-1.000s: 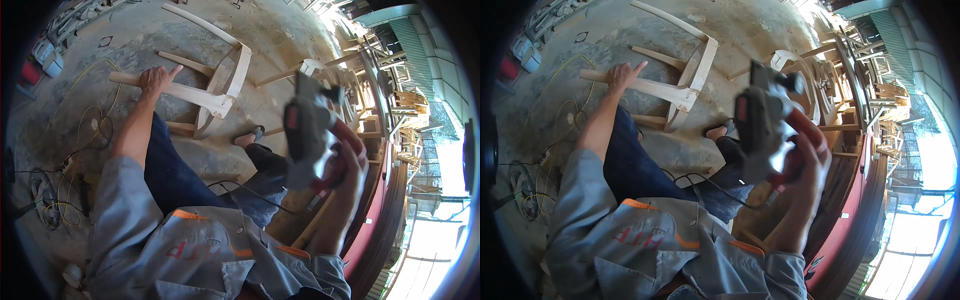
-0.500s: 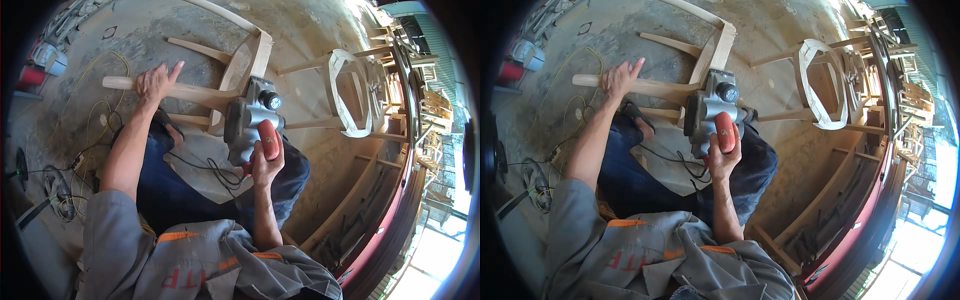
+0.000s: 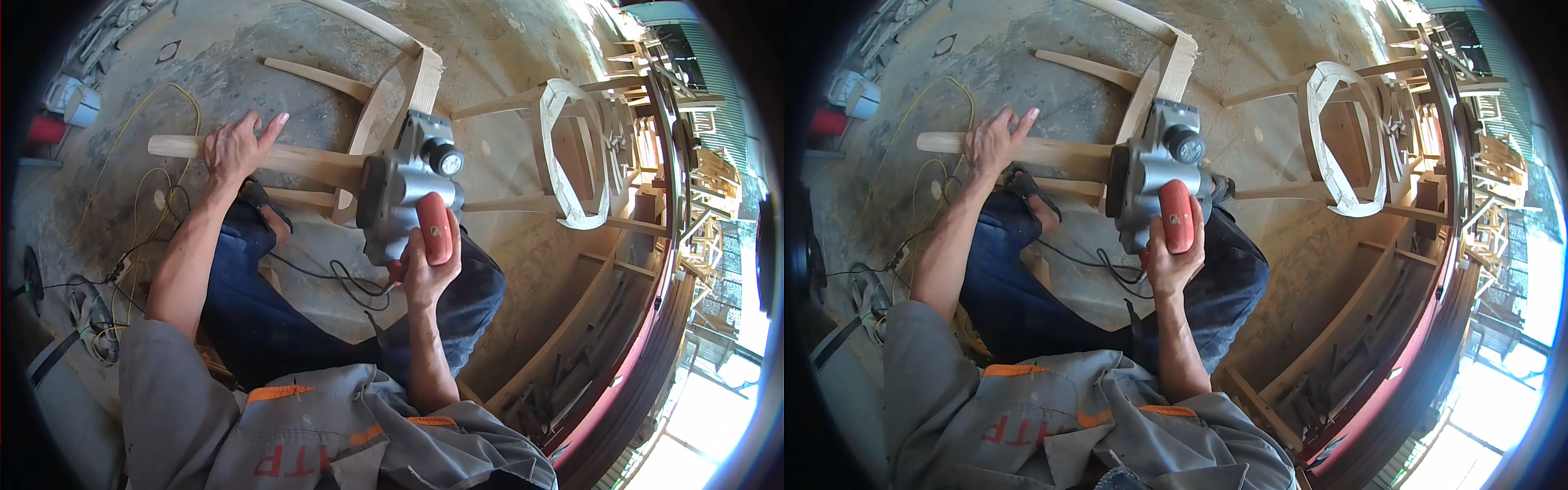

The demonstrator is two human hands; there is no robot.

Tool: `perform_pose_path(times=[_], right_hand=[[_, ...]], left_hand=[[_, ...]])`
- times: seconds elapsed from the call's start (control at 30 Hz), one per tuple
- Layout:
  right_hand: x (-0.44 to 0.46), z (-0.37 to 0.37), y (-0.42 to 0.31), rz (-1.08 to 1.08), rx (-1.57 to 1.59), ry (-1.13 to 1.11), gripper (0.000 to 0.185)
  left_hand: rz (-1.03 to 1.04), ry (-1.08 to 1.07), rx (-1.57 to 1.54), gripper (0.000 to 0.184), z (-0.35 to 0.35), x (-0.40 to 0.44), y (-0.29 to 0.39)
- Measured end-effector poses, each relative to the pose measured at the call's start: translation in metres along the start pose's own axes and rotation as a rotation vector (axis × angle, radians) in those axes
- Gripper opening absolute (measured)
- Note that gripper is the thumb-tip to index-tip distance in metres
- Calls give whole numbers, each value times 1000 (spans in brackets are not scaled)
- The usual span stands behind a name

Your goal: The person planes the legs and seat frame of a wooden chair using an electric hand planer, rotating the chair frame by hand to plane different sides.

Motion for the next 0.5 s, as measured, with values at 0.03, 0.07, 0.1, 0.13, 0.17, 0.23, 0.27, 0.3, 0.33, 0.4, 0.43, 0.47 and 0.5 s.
perform_pose_path(times=[0.03, 0.07, 0.1, 0.13, 0.17, 0.23, 0.27, 0.3, 0.33, 0.4, 0.43, 0.47, 0.5], right_hand=[[4, 3, -3, -5, -7, 9, 60], [6, 6, -16, 10, 3, 1, 59], [7, 9, -30, 27, 12, -6, 59], [7, 11, -40, 46, 18, -10, 59], [9, 14, -47, 41, 34, -4, 58], [16, 18, -61, 44, 23, -28, 58], [21, 18, -66, 46, 17, -41, 57], [28, 19, -71, 28, 3, -37, 56], [33, 20, -81, 39, 15, -66, 55], [50, 22, -93, -39, 6, -102, 50], [57, 23, -103, -35, -17, -115, 47], [65, 25, -115, -33, -40, -130, 43], [74, 27, -124, -26, -36, -158, 37]], left_hand=[[6, 2, 2, 62, 0, 1, 0], [8, 5, 4, 62, -1, 0, 0], [9, 6, 5, 62, -1, -1, 1], [3, -14, 6, 62, -1, -1, 1], [-1, -31, 6, 62, -2, -1, 2], [2, -27, 7, 63, -3, 2, 3], [7, -12, 7, 63, -1, 2, 3], [15, 3, 7, 63, -1, 1, 3], [18, 3, 7, 64, 1, 1, 3], [22, 10, 7, 64, 2, 2, 3], [24, 13, 7, 63, 2, 3, 3], [24, 18, 8, 63, 3, 3, 3], [25, 20, 8, 63, 3, 3, 3]])
Point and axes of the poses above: each hand's wrist, its own x-axis towards the middle knuckle, its own z-axis out of the palm, y = z × x, the point moved 5 cm from there along x, towards the middle knuckle, and after that the axes turned 8 degrees about z, right-handed, at the moved point
